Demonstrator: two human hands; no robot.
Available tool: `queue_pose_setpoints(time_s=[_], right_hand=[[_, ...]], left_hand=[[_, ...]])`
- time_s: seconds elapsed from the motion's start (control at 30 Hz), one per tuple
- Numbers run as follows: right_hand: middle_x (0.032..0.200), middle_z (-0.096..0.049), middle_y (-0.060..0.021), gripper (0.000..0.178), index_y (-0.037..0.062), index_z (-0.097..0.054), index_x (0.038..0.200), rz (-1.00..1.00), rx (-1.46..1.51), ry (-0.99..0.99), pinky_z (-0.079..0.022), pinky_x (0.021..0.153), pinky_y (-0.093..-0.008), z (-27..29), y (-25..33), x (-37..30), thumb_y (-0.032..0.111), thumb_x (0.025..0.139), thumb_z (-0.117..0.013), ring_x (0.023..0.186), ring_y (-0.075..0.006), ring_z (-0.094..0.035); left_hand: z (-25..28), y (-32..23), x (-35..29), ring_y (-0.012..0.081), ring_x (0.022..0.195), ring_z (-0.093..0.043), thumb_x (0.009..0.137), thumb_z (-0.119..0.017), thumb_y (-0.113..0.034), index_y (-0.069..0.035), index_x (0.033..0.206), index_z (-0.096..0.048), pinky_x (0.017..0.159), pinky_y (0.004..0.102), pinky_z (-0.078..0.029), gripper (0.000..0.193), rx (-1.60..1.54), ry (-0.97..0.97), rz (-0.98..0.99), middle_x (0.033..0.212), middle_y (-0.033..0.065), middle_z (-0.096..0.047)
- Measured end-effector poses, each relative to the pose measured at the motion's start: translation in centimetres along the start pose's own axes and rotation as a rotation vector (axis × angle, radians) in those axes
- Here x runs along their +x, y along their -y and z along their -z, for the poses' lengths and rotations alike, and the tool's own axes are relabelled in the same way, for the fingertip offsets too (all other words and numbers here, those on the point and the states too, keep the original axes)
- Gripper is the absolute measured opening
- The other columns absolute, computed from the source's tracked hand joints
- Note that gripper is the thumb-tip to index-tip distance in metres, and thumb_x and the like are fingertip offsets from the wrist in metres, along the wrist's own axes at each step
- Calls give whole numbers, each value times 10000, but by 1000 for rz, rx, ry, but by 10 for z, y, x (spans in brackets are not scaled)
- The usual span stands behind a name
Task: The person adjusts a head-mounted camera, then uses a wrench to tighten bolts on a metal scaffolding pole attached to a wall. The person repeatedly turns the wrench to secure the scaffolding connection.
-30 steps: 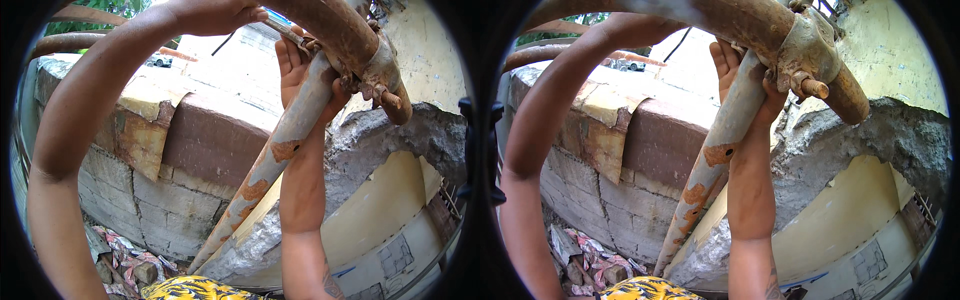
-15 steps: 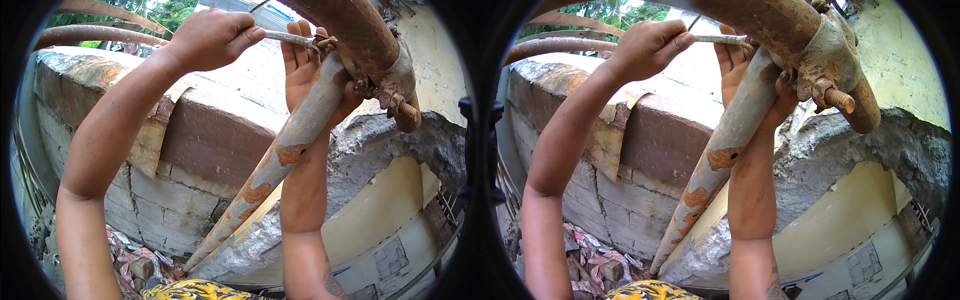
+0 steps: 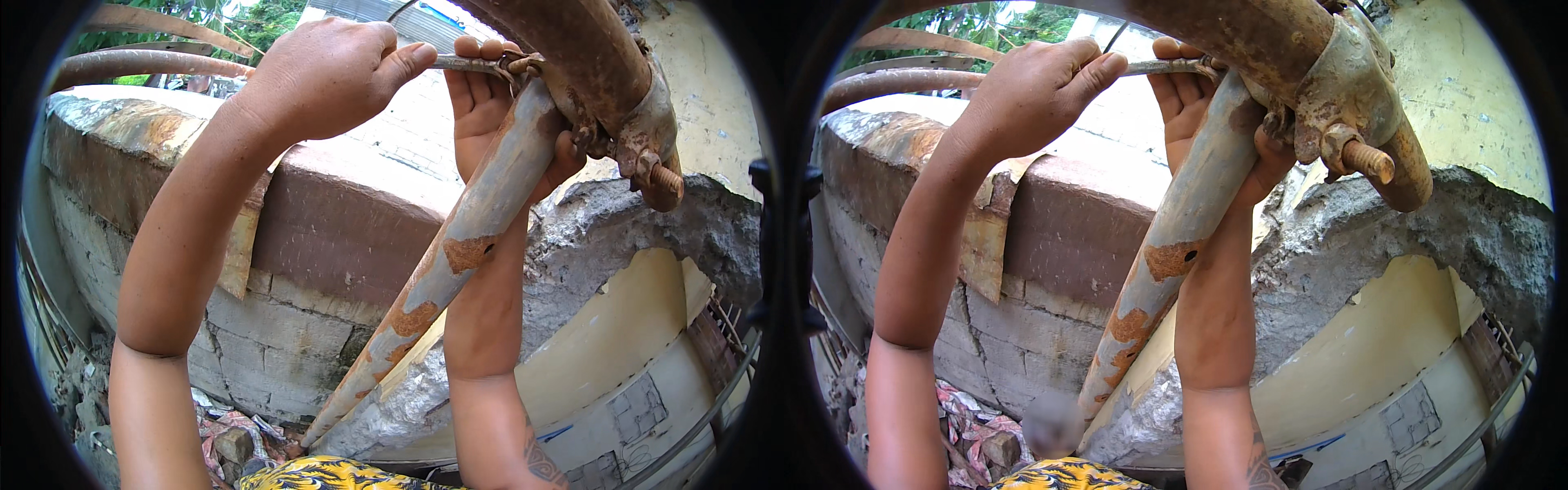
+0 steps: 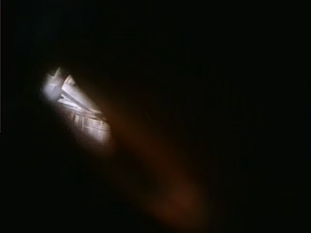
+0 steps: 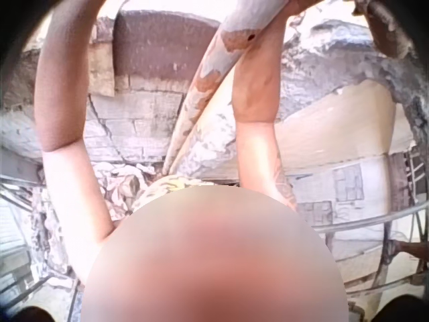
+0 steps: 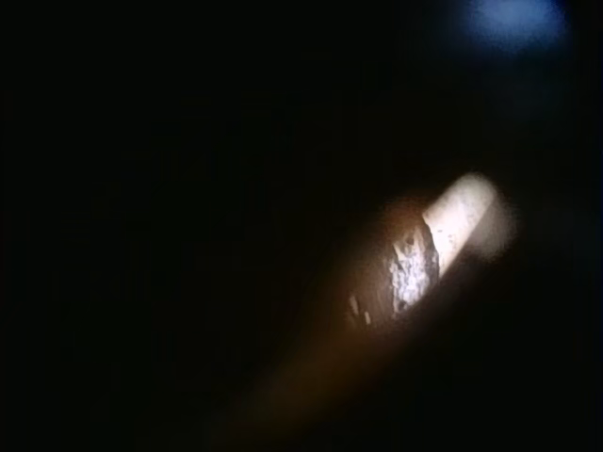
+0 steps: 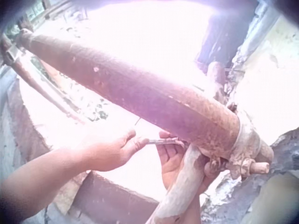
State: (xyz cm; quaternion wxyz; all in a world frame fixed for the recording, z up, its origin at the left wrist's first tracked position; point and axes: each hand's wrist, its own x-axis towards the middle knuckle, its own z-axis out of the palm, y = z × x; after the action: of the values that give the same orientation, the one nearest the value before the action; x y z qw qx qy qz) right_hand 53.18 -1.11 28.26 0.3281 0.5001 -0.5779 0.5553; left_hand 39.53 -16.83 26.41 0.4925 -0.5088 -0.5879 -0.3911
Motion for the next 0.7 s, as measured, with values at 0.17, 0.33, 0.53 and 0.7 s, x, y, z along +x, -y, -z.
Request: queue_pose_setpoints(time_s=[0.17,0.33,0.53,0.7], right_hand=[[1448,-463,-291,926,-21,-374,1496,-51,94,115,-336,1233,-540,20,15,-12,551,836,-680,1380,-450,-471],[1489,-376,-345,943,-106,-315,1474,-216,-122,-88,-340,1235,-537,-16,22,-9,470,837,-703,1424,-479,-399],[1499,-405,-298,936,-1,-378,1490,-204,-351,-151,-303,1219,-581,-17,29,-13,519,786,-710,1432,-459,-396],[1396,-519,-244,899,30,-387,1500,-144,-269,-149,-362,1187,-572,-15,27,-12,390,769,-767,1370,-430,-489]], left_hand=[[-12,-44,-18,414,967,-705,1097,-292,-494,-29,1047,-739,869,503,-556,647,-403,427,311,964,261,-723],[-67,-105,-69,318,1072,-667,1098,-446,-391,36,1338,-567,971,443,-490,505,-1634,195,636,1121,248,-688],[-70,-80,-54,407,939,-680,1079,-444,-375,0,1180,-596,873,505,-512,417,-797,107,490,895,239,-685],[-47,-11,-32,276,556,-574,1058,-560,-347,-63,961,-610,554,421,-439,304,-345,-56,74,621,93,-572]])
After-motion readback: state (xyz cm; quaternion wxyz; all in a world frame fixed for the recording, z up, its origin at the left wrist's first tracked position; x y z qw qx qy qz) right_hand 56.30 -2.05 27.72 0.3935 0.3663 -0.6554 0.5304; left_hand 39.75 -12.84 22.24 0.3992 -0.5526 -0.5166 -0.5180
